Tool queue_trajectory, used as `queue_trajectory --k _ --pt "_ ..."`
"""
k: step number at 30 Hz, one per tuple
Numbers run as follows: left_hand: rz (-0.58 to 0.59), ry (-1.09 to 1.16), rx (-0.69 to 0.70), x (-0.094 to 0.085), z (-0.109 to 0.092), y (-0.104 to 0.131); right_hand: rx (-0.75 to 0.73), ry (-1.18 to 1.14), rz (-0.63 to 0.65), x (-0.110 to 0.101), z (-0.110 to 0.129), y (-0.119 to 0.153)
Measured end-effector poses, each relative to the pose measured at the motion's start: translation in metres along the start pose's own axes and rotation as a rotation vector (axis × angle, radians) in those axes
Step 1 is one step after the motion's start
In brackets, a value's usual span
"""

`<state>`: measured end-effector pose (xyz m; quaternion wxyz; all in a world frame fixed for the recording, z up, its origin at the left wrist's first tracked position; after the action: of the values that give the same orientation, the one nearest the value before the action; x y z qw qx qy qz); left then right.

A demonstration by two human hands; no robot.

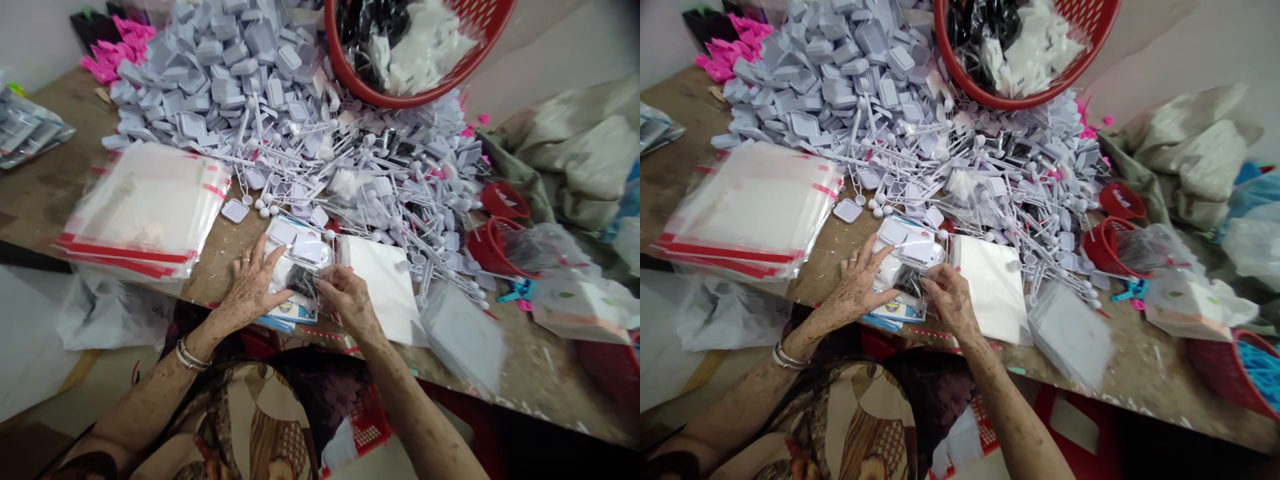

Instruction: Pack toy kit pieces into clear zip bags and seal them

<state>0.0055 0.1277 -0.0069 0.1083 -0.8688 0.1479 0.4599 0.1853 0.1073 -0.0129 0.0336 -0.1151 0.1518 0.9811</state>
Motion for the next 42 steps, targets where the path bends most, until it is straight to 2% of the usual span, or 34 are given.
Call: queue_trajectory --k 4,7,11,14,16,19,21,22,24,26,29,31,33,35,38,40,42 --pt "0.004 0.021 -0.008 0.001 0.002 0.0 -0.02 0.18 -0.005 -0.012 0.006 -0.001" --pt "-0.003 0.058 -0.011 0.001 0.005 0.0 0.052 0.076 0.004 -0.011 -0.004 0.002" --pt "-0.055 0.099 -0.055 -0.004 0.009 -0.001 0.069 -0.055 -0.021 0.0 -0.01 0.004" --pt "-0.122 0.087 -0.086 -0.011 0.012 -0.001 0.092 -0.043 0.061 0.013 -0.011 0.004" --pt "-0.134 0.06 -0.089 -0.015 0.011 -0.002 0.091 -0.044 0.103 0.013 -0.01 0.007" --pt "-0.148 -0.014 -0.091 -0.022 0.006 -0.001 0.018 0.07 0.107 -0.002 -0.001 0.017" --pt "-0.19 -0.101 -0.032 -0.03 -0.01 0.0 -0.067 0.308 0.06 -0.02 0.008 0.028" --pt "-0.207 -0.145 0.039 -0.031 -0.024 0.002 -0.105 0.428 0.024 -0.029 0.012 0.036" --pt "-0.171 -0.21 0.246 -0.021 -0.058 0.007 -0.148 0.573 -0.05 -0.043 0.016 0.051" --pt "-0.049 -0.241 0.434 0.004 -0.086 0.014 -0.152 0.602 -0.1 -0.049 0.013 0.067" --pt "0.102 -0.281 0.517 0.035 -0.095 0.019 -0.153 0.595 -0.121 -0.04 0.002 0.087" --pt "0.131 -0.297 0.515 0.04 -0.09 0.018 -0.136 0.577 -0.143 -0.031 -0.01 0.098" --pt "0.148 -0.299 0.515 0.034 -0.082 0.018 -0.077 0.524 -0.179 -0.025 -0.024 0.105" --pt "0.162 -0.271 0.526 0.021 -0.079 0.021 0.001 0.405 -0.202 -0.018 -0.037 0.107" --pt "0.181 -0.102 0.535 -0.003 -0.081 0.035 0.074 0.189 -0.205 -0.005 -0.047 0.101" --pt "0.156 0.104 0.431 -0.017 -0.078 0.042 0.077 0.136 -0.233 -0.001 -0.046 0.094" --pt "0.175 0.326 0.223 -0.014 -0.064 0.048 0.06 0.132 -0.265 0.0 -0.044 0.089"
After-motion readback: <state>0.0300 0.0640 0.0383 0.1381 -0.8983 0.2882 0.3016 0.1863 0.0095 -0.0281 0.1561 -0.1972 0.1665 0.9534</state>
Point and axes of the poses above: each hand's wrist, its own y-axis away from the middle knuckle, its own x-axis out of the palm, z = x × y, the point moved 10 cm from there along -y, towards the middle knuckle, and after that the axes turned 5 degrees about y, right-handed, at the moved point
